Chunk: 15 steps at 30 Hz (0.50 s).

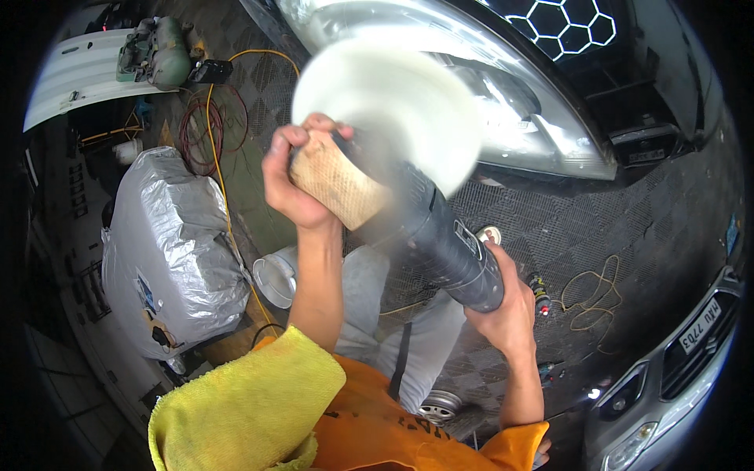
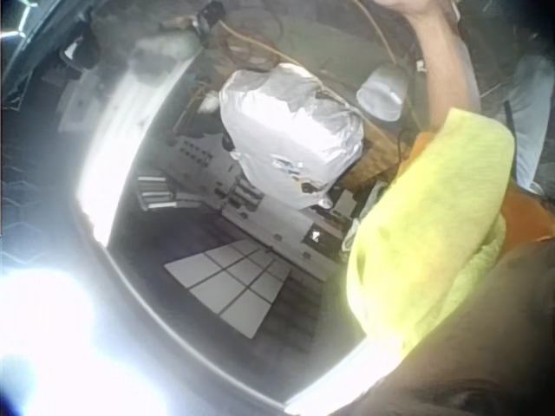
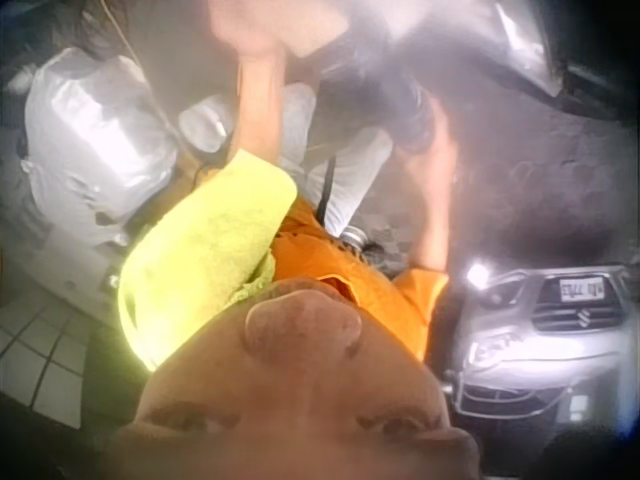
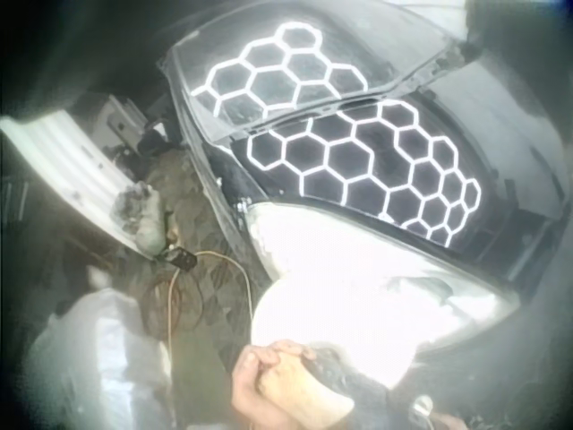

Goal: The person uses a rotary polisher with a foam pad to polish the surface of a car's headlight. They move the tool in circular motions across the lens, applying compound from a bottle at 00:56 to continue the process. The task involves maintaining consistent pressure and coverage over the curved surface.

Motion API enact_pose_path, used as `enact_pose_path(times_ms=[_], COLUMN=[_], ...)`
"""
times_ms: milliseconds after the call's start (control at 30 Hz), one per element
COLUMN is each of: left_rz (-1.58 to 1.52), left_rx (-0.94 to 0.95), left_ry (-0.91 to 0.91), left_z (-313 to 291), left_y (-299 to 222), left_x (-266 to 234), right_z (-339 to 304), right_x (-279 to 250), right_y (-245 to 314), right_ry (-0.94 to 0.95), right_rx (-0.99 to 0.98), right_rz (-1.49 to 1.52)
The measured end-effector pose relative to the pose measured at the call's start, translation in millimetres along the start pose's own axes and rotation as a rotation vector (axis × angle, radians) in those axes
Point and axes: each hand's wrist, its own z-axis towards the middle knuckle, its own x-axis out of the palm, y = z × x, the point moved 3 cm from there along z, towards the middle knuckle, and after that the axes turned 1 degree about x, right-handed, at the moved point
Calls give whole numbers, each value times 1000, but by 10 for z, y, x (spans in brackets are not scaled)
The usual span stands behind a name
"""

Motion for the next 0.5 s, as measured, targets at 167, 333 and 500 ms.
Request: enact_pose_path(times_ms=[167,333,500], left_rz=[98,110,152], left_rx=[68,20,30], left_ry=[100,141,173], left_z=[398,502,83], left_y=[-384,-406,-198], left_x=[355,473,458], right_z=[200,212,-106], right_x=[-97,-64,9], right_y=[395,366,-26], right_ry=[35,15,73], right_rx=[-19,-28,149], right_rz=[140,199,315])
